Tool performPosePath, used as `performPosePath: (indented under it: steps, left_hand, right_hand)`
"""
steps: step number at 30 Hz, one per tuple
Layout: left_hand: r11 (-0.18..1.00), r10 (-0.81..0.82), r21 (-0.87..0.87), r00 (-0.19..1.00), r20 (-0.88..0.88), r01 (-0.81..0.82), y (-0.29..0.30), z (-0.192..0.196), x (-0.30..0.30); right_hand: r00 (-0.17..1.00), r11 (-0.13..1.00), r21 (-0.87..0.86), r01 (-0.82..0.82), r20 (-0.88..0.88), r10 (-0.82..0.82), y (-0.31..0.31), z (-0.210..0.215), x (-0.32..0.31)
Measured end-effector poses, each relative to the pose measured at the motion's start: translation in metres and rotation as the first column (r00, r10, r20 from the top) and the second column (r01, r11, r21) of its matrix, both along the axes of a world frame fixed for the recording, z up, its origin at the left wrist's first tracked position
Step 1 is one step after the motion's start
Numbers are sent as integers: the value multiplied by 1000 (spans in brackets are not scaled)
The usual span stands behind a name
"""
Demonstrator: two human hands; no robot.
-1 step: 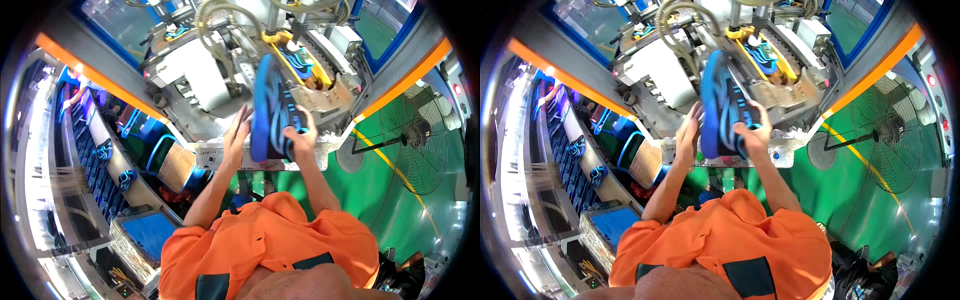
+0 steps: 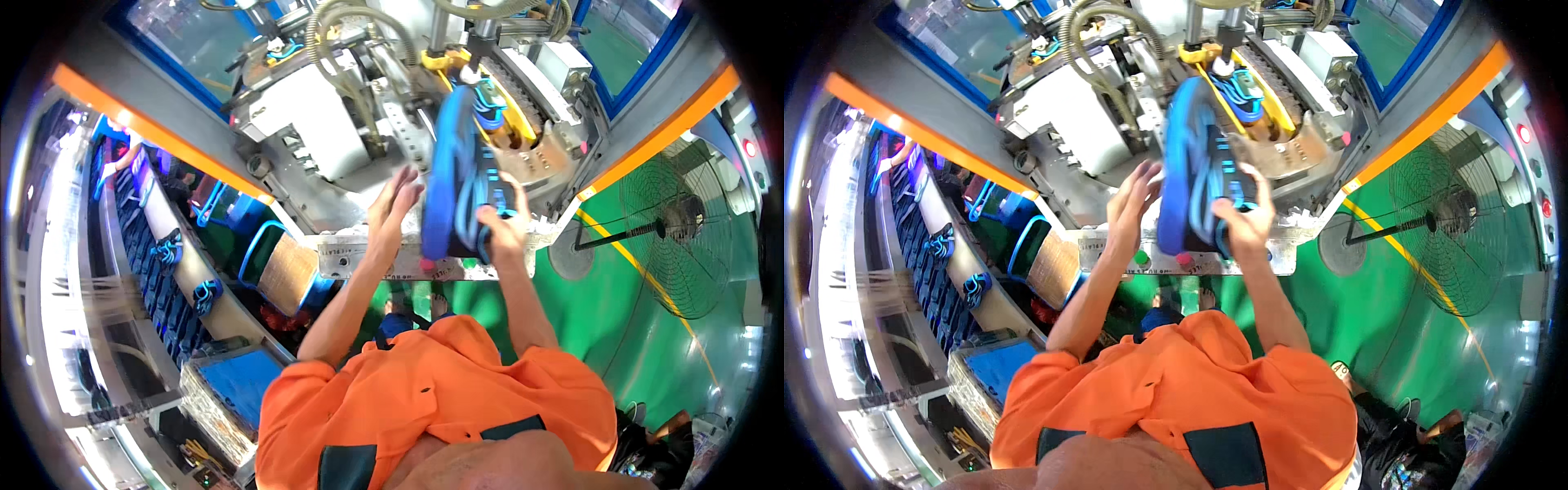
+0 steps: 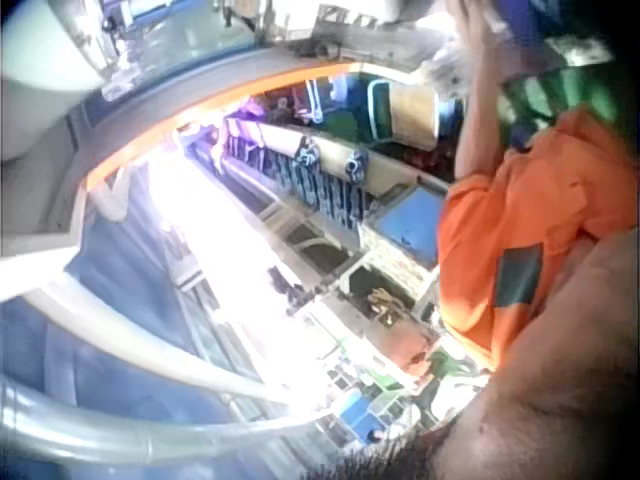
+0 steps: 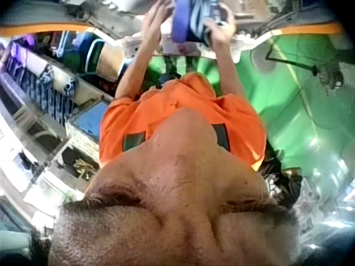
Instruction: The person operates a shoe-pressing machine by taking shoes from a conveyor line, loading them into the machine press, and removing and rotating the shoes by hand.
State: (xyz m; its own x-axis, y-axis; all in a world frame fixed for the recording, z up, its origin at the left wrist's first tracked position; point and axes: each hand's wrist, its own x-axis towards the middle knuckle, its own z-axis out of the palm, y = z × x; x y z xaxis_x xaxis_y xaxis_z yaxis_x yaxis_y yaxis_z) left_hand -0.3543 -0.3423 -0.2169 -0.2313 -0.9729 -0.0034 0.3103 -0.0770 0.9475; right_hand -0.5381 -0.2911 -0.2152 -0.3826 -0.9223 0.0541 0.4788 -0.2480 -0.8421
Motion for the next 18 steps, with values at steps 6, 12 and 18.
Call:
performPosePath:
  steps: [6, 12, 18]
  left_hand:
    - [960, 266, -249, 689, 674, -127, -186, -74, -82]
    - [945, 301, -218, 393, 869, -242, -271, -95, -106]
    - [914, 336, 94, 867, 367, -394, -260, -105, -7]
  right_hand:
    - [840, 897, -78, 436, -323, -436, 5, 0, -74]
    - [626, 772, -57, 633, -549, -554, 19, 14, -80]
    - [583, 839, 38, 543, -736, -344, -112, 51, -100]
